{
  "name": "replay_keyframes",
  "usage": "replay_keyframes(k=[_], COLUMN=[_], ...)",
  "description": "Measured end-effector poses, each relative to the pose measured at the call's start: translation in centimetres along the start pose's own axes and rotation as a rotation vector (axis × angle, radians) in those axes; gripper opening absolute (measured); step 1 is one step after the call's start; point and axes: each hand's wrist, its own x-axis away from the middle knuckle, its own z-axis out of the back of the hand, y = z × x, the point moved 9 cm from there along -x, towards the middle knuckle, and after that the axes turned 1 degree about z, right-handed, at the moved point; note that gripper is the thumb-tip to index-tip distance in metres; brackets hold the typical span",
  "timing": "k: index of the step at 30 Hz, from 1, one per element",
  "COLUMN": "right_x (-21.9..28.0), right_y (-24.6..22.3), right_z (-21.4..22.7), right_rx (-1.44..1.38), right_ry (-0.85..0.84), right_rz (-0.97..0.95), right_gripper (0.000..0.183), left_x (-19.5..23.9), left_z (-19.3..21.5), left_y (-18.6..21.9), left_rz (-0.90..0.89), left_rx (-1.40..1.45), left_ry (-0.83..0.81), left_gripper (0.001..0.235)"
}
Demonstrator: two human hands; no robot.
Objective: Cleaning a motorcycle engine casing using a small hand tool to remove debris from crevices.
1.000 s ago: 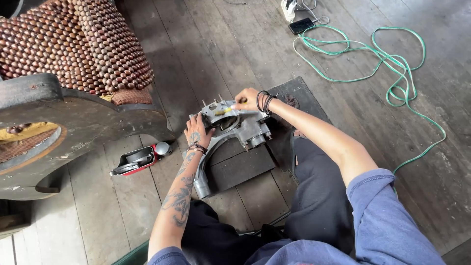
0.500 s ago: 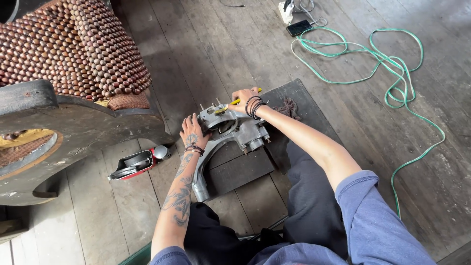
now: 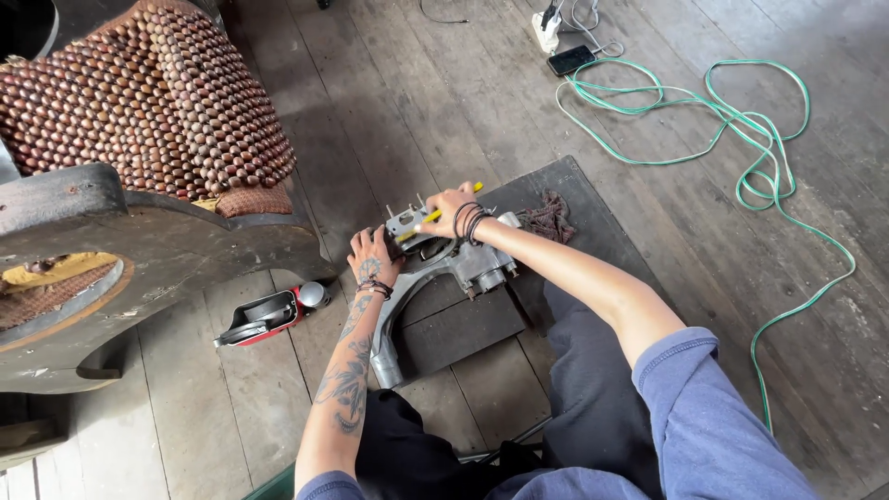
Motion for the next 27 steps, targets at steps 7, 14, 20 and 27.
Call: replay_keyframes(k=[7,14,20,27], right_x=[-2.2,-1.8,-0.6,2.1], right_y=[2.6,1.5,1.3,0.0], right_z=[1.1,-0.4,-0.1,1.8], right_rx=[0.095,0.050,0.092,0.097], right_ry=[0.070,-0.046,-0.067,-0.049], right_rz=[-0.102,-0.046,-0.046,-0.013], right_gripper=[0.050,0.054,0.053,0.056], left_x=[1.5,1.3,0.9,2.4], left_z=[1.4,1.7,0.6,3.6], left_y=[0.5,1.1,1.5,3.6], left_rz=[-0.030,-0.047,-0.073,-0.116], left_rx=[0.022,-0.050,-0.134,-0.182], left_ry=[0.010,0.021,0.003,-0.046], left_gripper=[0.079,0.076,0.086,0.114])
